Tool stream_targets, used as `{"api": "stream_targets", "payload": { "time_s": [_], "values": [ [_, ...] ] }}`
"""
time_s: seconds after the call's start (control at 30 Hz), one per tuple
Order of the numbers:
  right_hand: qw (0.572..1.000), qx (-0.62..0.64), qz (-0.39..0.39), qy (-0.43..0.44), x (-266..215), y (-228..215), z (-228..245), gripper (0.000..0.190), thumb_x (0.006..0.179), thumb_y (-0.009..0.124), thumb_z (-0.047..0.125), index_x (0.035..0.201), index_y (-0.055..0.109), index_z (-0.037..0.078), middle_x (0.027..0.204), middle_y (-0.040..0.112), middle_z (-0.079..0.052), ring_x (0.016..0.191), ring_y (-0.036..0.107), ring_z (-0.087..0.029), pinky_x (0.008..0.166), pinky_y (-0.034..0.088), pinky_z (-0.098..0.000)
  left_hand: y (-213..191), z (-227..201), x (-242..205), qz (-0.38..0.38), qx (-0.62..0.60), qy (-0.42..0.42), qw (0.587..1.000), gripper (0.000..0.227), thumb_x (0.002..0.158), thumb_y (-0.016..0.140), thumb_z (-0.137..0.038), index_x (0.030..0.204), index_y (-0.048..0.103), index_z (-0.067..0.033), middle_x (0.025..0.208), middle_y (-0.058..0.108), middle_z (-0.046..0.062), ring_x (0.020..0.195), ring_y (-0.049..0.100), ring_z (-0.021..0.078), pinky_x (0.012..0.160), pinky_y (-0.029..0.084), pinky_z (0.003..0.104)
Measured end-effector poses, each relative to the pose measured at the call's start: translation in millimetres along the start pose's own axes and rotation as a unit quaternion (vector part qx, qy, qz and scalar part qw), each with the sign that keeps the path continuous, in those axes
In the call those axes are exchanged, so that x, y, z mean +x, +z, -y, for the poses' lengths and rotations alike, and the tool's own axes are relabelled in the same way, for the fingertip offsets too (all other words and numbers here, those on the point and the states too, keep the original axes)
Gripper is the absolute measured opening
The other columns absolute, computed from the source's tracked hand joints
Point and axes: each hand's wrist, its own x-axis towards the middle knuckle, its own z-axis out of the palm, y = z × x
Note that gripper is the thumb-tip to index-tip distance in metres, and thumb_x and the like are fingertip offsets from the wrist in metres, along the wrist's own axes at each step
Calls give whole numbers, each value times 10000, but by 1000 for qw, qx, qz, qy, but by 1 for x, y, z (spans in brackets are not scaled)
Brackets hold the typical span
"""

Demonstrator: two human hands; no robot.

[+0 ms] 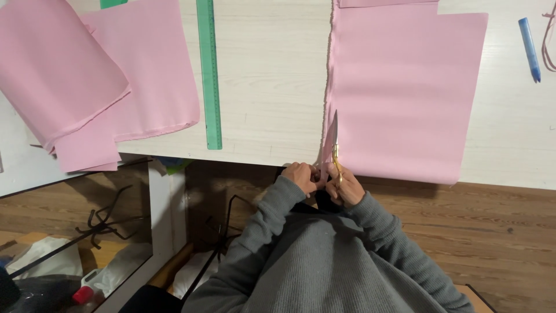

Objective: Measuring and cutting pieces of pink leather on a workshop table using a ruler and scissors.

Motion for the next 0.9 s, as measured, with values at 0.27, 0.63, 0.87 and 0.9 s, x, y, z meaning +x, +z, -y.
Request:
{"api": "stream_targets", "payload": {
  "time_s": [0.27,0.63,0.87,0.9],
  "values": [
    [998,36,-16,47,-16,3,20,662,954,428,667,1123,524,34,473,384,-1,327,333,-114,294,294,-271,27,24,-12,-435,187,299,828,523,950,746,-492,1222,701,-48,1309,584,120,1243,595,285,1079,549,444],
    [998,10,-10,65,-15,4,22,751,913,431,715,1161,549,17,468,374,1,338,329,-97,302,300,-263,48,15,-4,-303,277,302,860,830,981,452,-683,1618,299,-173,1736,65,119,1615,-1,264,1318,59,550],
    [1000,-1,6,20,-11,7,26,766,936,423,704,1226,542,4,487,364,19,351,328,-74,289,303,-242,54,10,3,-256,359,230,868,892,957,306,-738,1639,165,-181,1720,6,109,1583,-45,259,1271,-13,550],
    [1000,-1,6,19,-11,9,30,766,936,423,704,1226,542,4,487,364,19,351,328,-74,289,303,-242,55,10,2,-256,358,230,868,892,957,306,-738,1639,165,-181,1720,6,109,1583,-45,259,1271,-13,550]
  ]
}}
